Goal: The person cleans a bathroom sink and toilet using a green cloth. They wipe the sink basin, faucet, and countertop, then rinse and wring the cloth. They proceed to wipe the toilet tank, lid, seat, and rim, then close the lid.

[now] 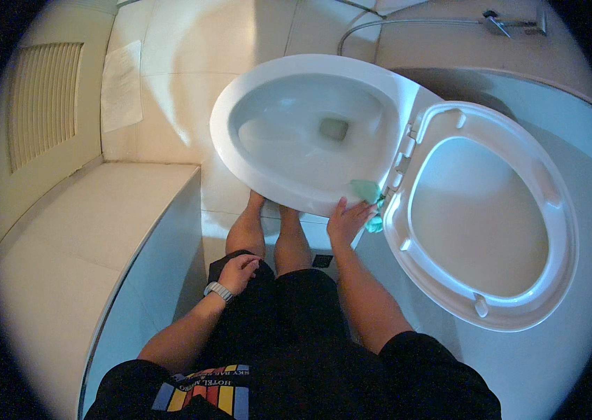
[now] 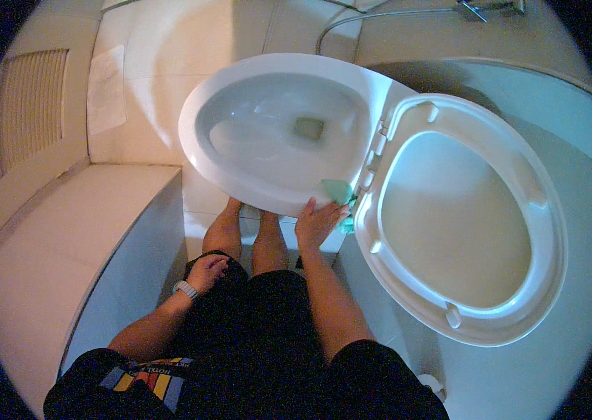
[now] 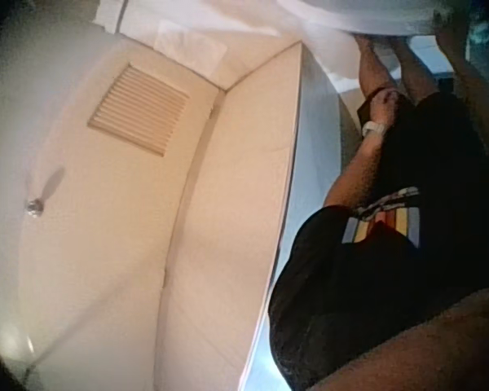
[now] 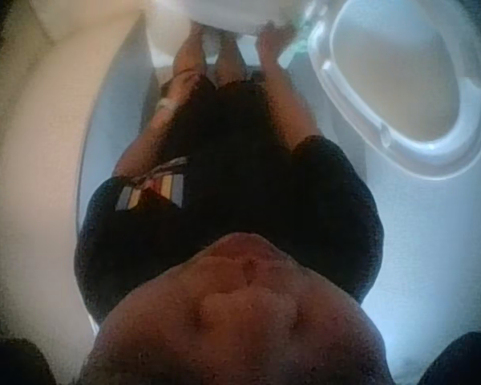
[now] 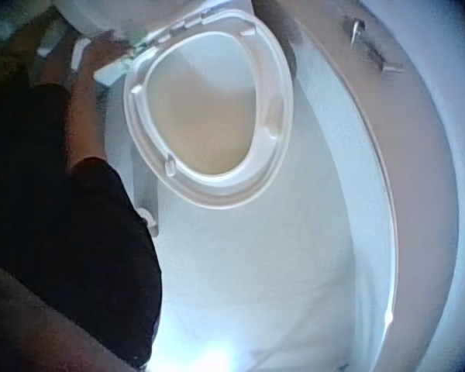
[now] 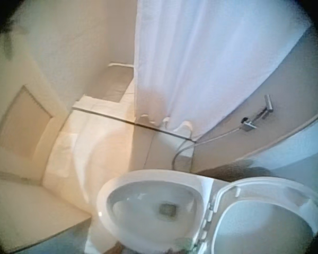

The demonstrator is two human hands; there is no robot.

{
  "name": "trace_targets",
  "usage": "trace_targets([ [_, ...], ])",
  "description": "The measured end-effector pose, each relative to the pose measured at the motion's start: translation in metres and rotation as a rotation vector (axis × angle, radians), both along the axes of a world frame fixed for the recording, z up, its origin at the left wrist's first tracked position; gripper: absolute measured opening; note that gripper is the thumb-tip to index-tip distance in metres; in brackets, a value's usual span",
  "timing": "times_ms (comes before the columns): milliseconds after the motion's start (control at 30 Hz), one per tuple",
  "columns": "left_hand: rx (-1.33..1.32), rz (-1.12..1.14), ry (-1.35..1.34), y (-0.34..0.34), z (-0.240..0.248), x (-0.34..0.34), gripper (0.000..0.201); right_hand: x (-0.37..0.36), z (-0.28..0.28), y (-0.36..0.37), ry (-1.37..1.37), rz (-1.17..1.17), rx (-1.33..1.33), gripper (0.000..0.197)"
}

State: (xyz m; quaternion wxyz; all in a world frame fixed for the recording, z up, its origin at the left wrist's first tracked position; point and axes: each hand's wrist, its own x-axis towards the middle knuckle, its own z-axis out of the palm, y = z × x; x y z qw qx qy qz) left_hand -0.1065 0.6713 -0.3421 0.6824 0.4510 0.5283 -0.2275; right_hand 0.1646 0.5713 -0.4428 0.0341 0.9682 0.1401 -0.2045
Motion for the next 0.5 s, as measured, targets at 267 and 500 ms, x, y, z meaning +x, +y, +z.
trace_targets([
  [267, -0.01, 0.029, -0.017, 0.001, -0.008, 0.005, 0.027, 0.051, 0.056, -0.024, 0.198, 0.013, 0.391, 0.033],
  [500, -0.029, 0.085, -0.001, 0.009, -0.004, 0.008, 0.026, 0.2, 0.171, 0.14, -0.173, 0.575, -0.066, 0.018],
])
